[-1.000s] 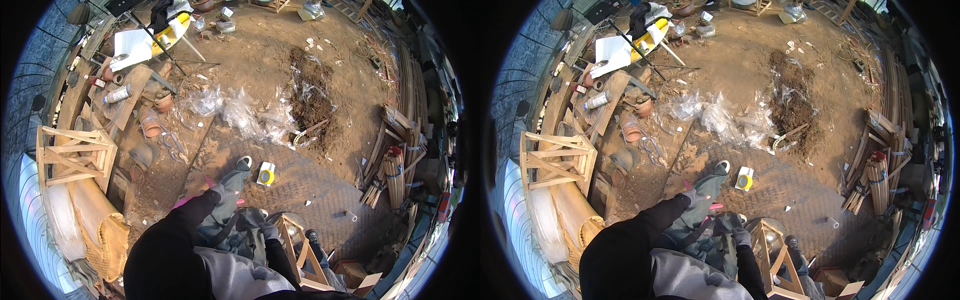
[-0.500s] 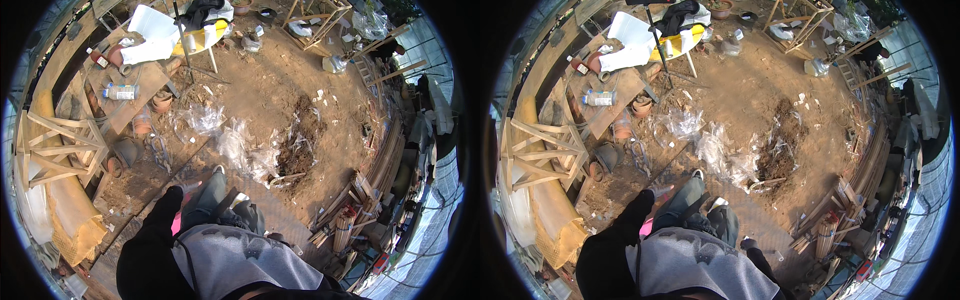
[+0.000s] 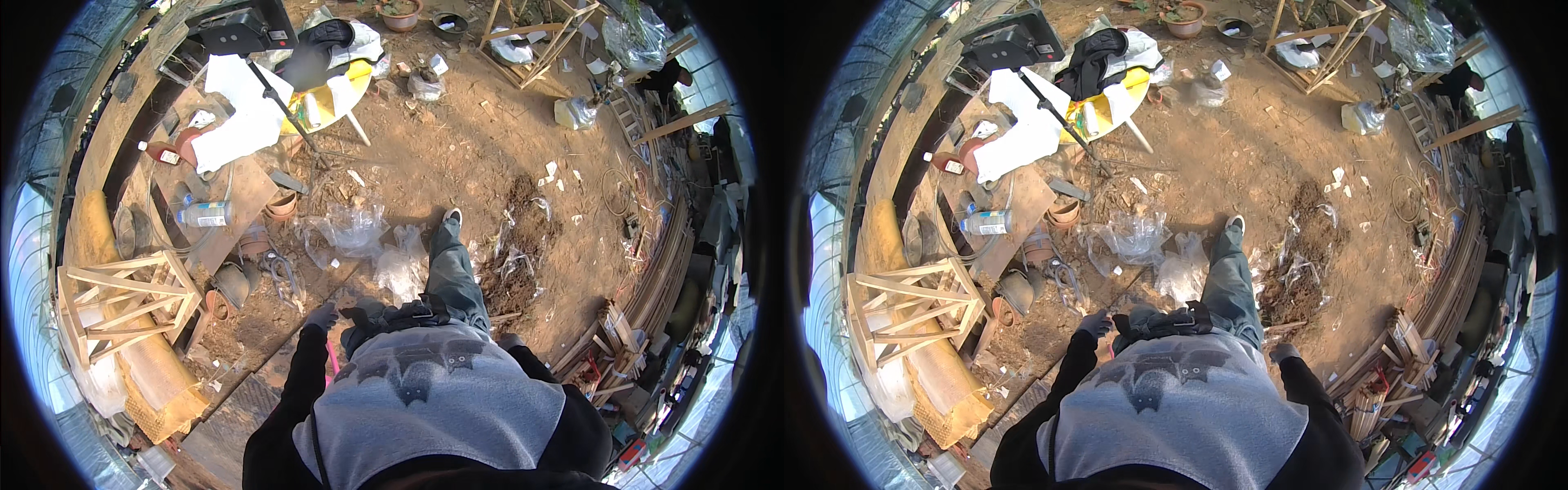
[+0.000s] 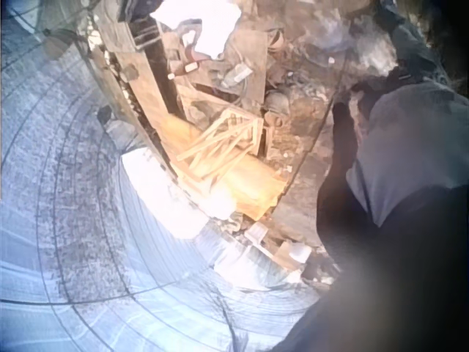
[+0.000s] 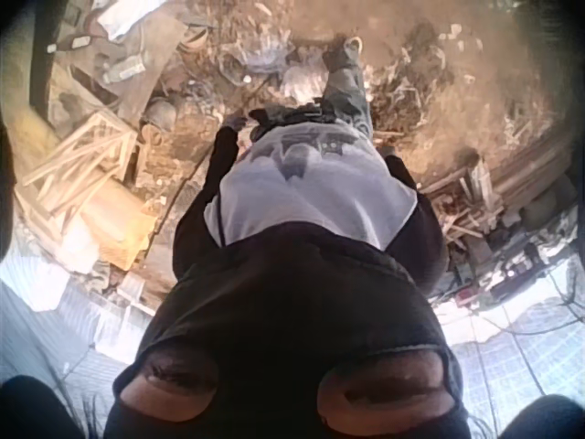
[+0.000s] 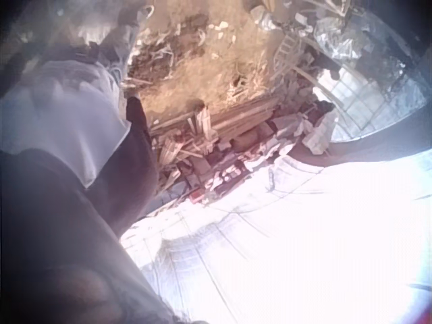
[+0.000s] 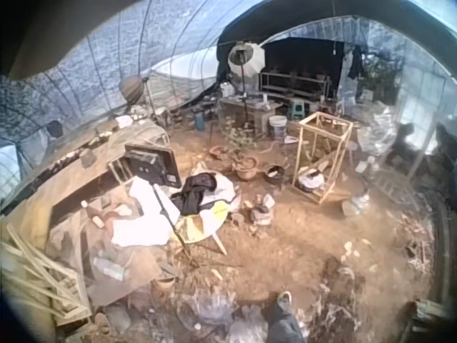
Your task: The person sits on the floor and secures a wooden frame using red straps and clear tape. They adjust the straps, retrieve tape, and wrap it around the frame's joints while another person assists by holding the structure.
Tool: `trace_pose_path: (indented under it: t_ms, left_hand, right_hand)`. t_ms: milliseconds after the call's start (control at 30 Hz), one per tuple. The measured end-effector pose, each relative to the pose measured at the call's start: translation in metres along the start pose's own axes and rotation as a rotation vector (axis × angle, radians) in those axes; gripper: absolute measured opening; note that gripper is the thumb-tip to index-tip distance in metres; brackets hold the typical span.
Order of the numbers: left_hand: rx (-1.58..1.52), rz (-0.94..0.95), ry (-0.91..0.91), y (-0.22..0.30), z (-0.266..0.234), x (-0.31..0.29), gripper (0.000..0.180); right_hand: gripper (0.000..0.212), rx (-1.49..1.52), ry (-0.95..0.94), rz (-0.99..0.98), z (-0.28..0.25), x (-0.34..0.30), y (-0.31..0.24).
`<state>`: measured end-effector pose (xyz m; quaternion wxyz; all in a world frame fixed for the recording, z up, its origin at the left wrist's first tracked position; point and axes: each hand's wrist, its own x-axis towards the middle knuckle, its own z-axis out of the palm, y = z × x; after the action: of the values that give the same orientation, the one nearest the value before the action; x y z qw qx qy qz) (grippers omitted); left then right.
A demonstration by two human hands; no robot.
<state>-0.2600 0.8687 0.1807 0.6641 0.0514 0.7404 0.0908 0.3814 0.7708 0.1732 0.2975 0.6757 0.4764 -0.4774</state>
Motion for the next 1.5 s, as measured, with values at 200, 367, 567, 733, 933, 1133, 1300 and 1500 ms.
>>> trace_pose_path:
  t_ms: [200, 367, 567, 733, 933, 1133, 1300, 1500]
  left_hand:
    - [-0.250, -0.064, 0.182, 0.108, 0.141, -0.021, 0.040]
    - [-0.115, 0.434, 0.280, 0.274, 0.220, -0.040, 0.031]
    - [-0.501, 0.528, 0.107, 0.501, 0.272, -0.073, 0.040]
    - [-0.722, 0.574, -0.177, 0.686, 0.281, -0.051, 0.076]
    - [-1.312, 0.346, -0.396, 0.872, 0.239, 0.029, 0.120]
    - [-1.755, 0.170, -0.530, 0.940, 0.206, 0.078, 0.038]
    - [-1.451, 0.726, -0.359, 0.963, 0.162, 0.034, 0.020]
    - [-0.316, 1.105, 0.830, 1.069, 0.094, -0.023, 0.024]
  right_hand:
    - [0.043, 0.119, 0.326, -0.053, -0.320, 0.136, -0.025]
    - [0.015, 0.449, 0.554, -0.376, -0.594, 0.145, -0.145]
    - [0.020, 0.686, 0.274, -0.649, -0.698, 0.133, -0.313]
    - [0.026, 0.617, -0.032, -0.727, -0.720, 0.167, -0.390]
    - [0.026, 0.772, -0.116, -0.471, -0.796, 0.237, -0.444]
    - [0.022, 0.768, -0.012, -0.503, -0.880, 0.284, -0.489]
    - [0.021, 0.687, -0.133, -0.469, -0.920, 0.301, -0.523]
    - [0.023, 0.586, -0.368, -0.581, -0.972, 0.325, -0.625]
